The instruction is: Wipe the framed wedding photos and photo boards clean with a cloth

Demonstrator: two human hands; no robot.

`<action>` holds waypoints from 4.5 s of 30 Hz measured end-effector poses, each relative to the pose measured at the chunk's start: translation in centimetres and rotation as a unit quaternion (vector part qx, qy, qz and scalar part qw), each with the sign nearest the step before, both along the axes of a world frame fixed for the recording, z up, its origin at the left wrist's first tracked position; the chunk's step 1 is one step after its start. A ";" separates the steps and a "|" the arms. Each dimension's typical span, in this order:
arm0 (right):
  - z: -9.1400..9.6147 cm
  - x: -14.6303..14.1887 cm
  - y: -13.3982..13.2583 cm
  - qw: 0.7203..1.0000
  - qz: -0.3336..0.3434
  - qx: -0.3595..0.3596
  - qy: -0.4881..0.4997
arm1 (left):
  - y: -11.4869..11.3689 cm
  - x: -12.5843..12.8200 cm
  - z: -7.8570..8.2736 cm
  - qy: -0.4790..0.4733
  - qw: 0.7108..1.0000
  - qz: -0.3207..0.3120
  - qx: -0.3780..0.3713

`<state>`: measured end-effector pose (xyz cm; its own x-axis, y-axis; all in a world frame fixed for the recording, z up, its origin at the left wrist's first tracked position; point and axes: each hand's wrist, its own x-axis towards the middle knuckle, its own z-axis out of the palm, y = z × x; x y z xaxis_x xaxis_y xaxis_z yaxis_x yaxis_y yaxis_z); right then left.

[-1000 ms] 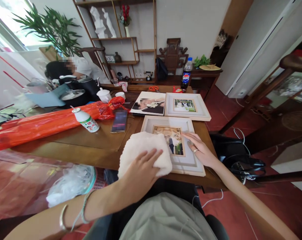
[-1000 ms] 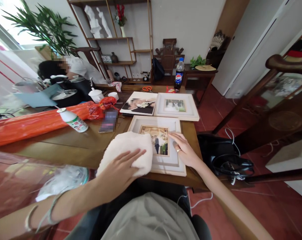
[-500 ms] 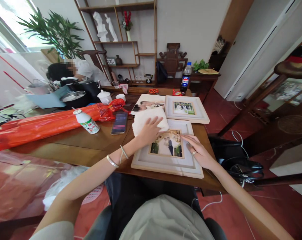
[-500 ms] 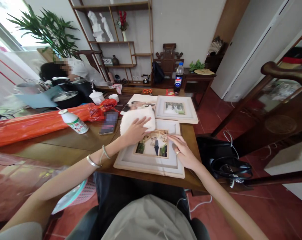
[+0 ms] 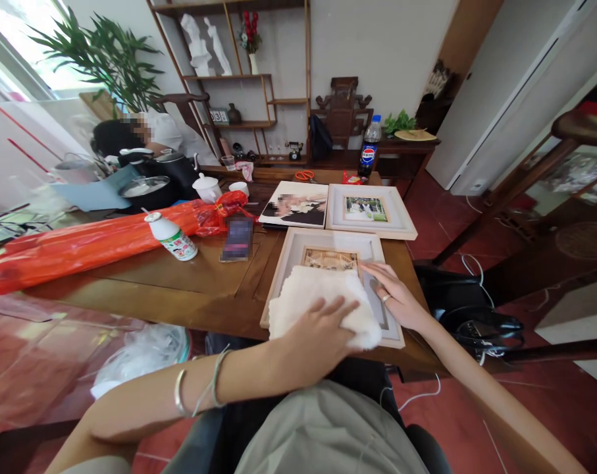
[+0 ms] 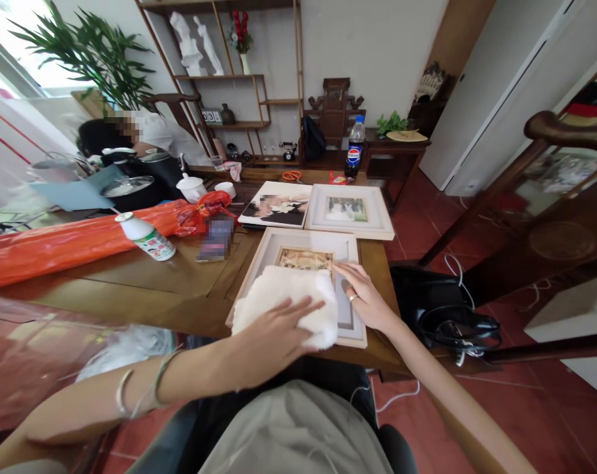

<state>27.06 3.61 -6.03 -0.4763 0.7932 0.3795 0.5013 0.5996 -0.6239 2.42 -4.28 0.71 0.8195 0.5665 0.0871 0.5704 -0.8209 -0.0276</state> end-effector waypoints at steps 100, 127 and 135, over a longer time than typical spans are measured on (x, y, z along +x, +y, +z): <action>-0.3 -0.1 0.1 1.000 -0.007 0.021 0.013 | 12.7 -8.9 -2.6 -0.020 0.990 0.110 0.091; -0.2 -0.2 0.2 0.999 -0.012 0.034 0.011 | 2.0 -5.2 -0.6 0.058 0.993 0.080 0.063; -0.3 -0.2 0.4 0.999 -0.006 0.039 0.019 | 14.0 -5.3 -0.9 0.033 0.985 0.119 0.122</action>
<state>26.86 3.96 -6.34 -0.4518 0.7654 0.4583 0.4852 0.6419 -0.5937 -2.84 9.69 -0.23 0.6740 0.7127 0.1944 0.7366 -0.6282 -0.2507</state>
